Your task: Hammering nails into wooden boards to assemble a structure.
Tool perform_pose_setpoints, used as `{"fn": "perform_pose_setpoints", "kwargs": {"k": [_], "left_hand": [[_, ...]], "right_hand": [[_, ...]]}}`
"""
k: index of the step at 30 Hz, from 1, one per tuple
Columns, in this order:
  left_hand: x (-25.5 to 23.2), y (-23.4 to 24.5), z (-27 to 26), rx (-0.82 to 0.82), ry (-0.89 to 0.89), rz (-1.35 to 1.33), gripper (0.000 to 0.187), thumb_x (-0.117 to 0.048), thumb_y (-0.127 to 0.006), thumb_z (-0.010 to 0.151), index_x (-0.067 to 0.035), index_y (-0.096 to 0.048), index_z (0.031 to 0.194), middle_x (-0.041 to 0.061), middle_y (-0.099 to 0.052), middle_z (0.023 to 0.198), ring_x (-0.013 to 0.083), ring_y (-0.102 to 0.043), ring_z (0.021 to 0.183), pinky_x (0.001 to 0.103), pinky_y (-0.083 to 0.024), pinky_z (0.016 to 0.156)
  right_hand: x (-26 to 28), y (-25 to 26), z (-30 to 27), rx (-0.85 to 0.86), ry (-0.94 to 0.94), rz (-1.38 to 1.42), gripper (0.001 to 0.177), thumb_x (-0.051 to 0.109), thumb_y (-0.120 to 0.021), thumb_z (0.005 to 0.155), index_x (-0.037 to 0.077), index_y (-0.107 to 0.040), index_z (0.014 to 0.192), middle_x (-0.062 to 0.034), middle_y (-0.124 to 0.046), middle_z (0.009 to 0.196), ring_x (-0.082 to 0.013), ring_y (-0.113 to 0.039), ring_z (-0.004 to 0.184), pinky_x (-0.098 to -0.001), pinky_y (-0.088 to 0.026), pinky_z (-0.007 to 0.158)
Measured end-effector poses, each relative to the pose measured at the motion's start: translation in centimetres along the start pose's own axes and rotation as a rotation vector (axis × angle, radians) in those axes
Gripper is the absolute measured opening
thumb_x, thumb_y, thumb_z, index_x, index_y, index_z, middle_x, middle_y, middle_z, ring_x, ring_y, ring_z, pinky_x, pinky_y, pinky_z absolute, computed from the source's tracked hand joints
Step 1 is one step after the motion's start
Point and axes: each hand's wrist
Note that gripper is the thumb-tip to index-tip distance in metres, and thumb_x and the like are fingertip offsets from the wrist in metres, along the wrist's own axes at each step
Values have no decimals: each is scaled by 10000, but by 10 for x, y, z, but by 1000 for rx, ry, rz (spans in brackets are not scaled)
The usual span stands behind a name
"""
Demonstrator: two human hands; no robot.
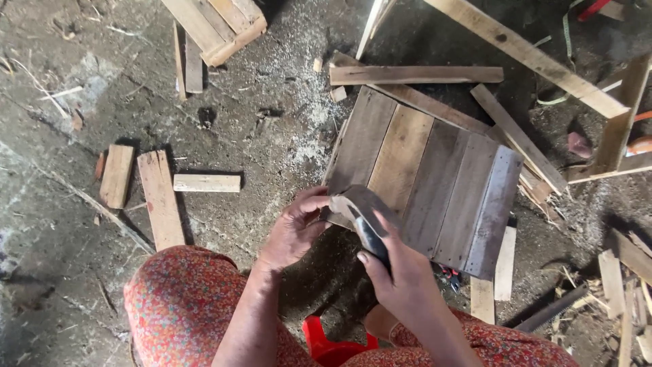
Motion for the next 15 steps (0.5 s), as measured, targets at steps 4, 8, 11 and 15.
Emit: {"fn": "perform_pose_setpoints", "kwargs": {"k": [4,8,11,15], "left_hand": [[-17,-2,6,18,57,-33,575,169,-567,890,-152,-616,1365,128,-460,1530,297,-514,1402,494,-515,1185],[-11,-2,5,2,49,-133,481,140,-588,922,-119,-640,1324,122,-484,1510,266,-593,1307,392,-618,1060],[-11,-5,5,-78,181,-132,569,194,-573,835,-131,-673,1291,134,-507,1500,289,-566,1356,451,-516,1163],[-15,-4,6,-37,101,-52,569,157,-536,844,-134,-649,1320,149,-517,1492,279,-575,1340,455,-502,1177]], "right_hand": [[8,6,-4,-89,108,27,725,116,-641,930,51,-265,1546,-85,-676,723,-122,-565,436,-226,-506,330],[0,-4,14,97,-97,-107,508,391,-535,976,82,-468,1374,-126,-721,1095,-321,-679,723,-437,-488,593],[14,9,3,133,-113,-104,713,240,-571,968,132,-254,1597,-88,-734,865,-154,-615,554,-273,-533,464],[23,7,5,-8,-36,-51,650,220,-598,947,99,-337,1530,-106,-756,946,-177,-680,587,-300,-574,511]]}}
Point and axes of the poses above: each hand's wrist, its own z-axis towards the middle knuckle, its own y-axis out of the back of the hand, x = y × z
